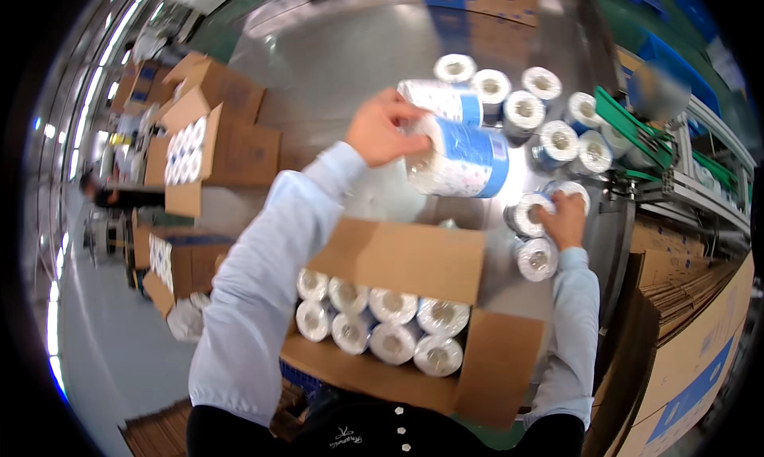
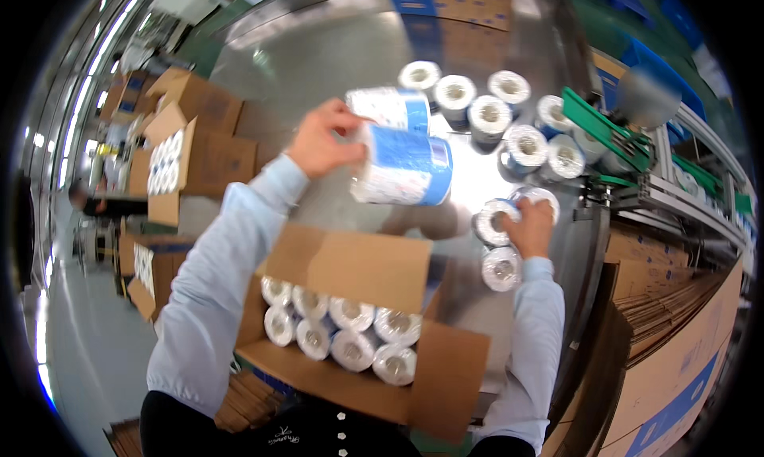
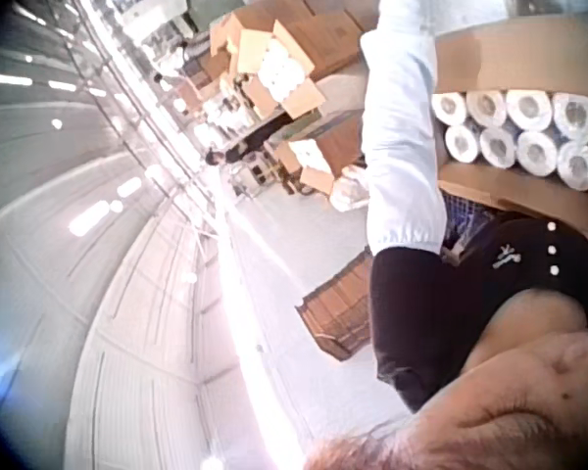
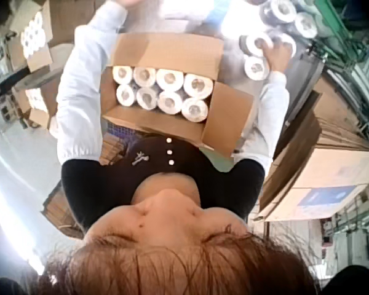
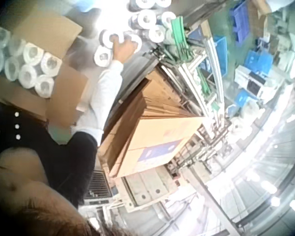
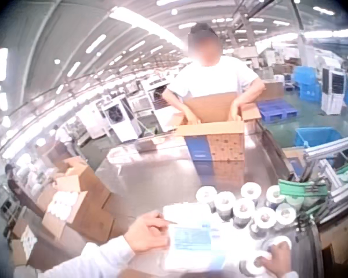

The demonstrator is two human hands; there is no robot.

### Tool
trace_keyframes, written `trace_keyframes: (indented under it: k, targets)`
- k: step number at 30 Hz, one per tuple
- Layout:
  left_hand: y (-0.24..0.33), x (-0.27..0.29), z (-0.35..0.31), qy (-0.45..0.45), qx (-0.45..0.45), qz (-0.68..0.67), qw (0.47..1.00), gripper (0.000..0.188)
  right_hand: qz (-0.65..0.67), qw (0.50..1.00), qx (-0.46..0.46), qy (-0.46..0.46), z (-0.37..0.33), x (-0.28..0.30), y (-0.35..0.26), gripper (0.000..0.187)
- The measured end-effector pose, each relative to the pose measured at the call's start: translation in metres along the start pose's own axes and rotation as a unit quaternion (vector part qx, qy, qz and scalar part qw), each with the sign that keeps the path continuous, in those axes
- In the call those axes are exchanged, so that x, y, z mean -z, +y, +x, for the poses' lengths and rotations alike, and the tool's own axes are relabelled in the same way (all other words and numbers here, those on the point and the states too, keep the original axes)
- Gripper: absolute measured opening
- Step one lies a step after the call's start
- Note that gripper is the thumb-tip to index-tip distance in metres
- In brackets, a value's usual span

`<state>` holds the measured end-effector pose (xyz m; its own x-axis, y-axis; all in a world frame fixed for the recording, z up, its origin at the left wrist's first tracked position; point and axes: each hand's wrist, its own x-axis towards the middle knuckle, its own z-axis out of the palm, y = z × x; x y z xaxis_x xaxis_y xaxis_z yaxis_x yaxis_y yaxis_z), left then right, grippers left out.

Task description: The person places rolls of toilet paper into cardboard boxes and moves the boxes on a metal table.

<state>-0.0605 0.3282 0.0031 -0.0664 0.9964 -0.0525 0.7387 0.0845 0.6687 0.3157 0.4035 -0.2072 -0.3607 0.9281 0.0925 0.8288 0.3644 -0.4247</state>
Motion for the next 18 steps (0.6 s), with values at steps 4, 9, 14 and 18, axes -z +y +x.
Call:
trace_keyframes:
  k: [4, 9, 14, 18]
  targets:
    - [0.011, 0.104, -0.123, -0.050, 0.036, -0.290, 0.955, 0.027, 0.072, 0.978, 0.022, 0.196, -0.024, 0.078, -0.045, 0.034]
    - [0.000, 0.084, -0.287, -0.122, 0.083, -0.452, 0.880, 0.028, 0.014, 0.922, 0.202, 0.330, -0.081, 0.231, -0.158, 0.036]
    - [0.007, 0.108, -0.354, -0.088, 0.009, -0.002, 0.996, 0.039, 0.036, 0.920, 0.389, 0.027, -0.182, 0.282, -0.253, 0.043]
    - [0.011, 0.123, -0.373, -0.103, -0.085, 0.224, 0.965, 0.037, 0.006, 0.882, 0.408, -0.236, -0.215, 0.214, -0.269, 0.043]
